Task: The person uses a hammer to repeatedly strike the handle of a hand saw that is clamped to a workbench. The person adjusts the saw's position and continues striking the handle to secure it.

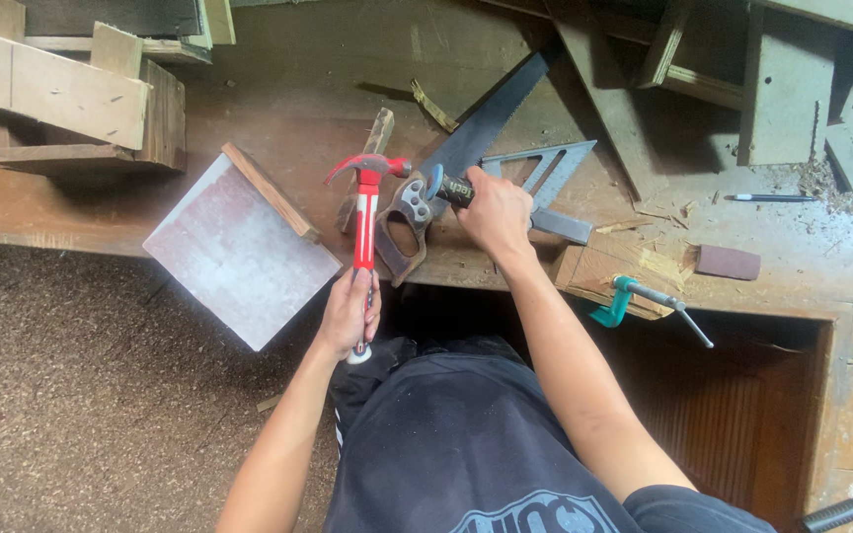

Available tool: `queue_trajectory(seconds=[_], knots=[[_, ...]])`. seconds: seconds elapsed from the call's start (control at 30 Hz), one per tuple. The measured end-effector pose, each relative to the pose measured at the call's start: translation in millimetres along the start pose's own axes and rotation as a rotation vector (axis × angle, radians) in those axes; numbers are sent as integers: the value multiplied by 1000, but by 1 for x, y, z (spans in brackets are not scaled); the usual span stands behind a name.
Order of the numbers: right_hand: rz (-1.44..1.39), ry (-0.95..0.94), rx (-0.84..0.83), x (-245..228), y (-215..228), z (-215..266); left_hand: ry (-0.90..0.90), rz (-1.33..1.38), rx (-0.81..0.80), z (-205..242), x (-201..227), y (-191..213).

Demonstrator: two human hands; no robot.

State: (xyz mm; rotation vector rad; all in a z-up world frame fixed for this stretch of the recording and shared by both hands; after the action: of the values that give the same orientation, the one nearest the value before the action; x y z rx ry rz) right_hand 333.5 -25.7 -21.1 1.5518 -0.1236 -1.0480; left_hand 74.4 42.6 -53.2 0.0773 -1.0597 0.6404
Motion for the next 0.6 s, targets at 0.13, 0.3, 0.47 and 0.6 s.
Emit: queue_trajectory(seconds=[0.13,0.3,0.47,0.6], knots=[[-24,18,34,-2,5,-2,-117,100,32,-6,11,0],[-31,-13,7,3,5,2,78,-19,7,-13,3,-2],[-45,1,37,0,11,3,126,-30,-15,-10,12,3],[-50,-1,26,-2,14,0,46,111,33,-8,21,1]])
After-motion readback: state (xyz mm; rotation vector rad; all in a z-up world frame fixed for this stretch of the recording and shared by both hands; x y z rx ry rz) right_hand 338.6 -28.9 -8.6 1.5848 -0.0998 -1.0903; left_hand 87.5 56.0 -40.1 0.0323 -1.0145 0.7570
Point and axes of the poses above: each hand's wrist, its own z-axis away from the middle knuckle, its own y-axis out of the back of the hand, x = y × z, the point moved 10 cm from there along -z, towards the middle knuckle, and after that the axes turned 5 degrees about -x, right-handed, at the moved point
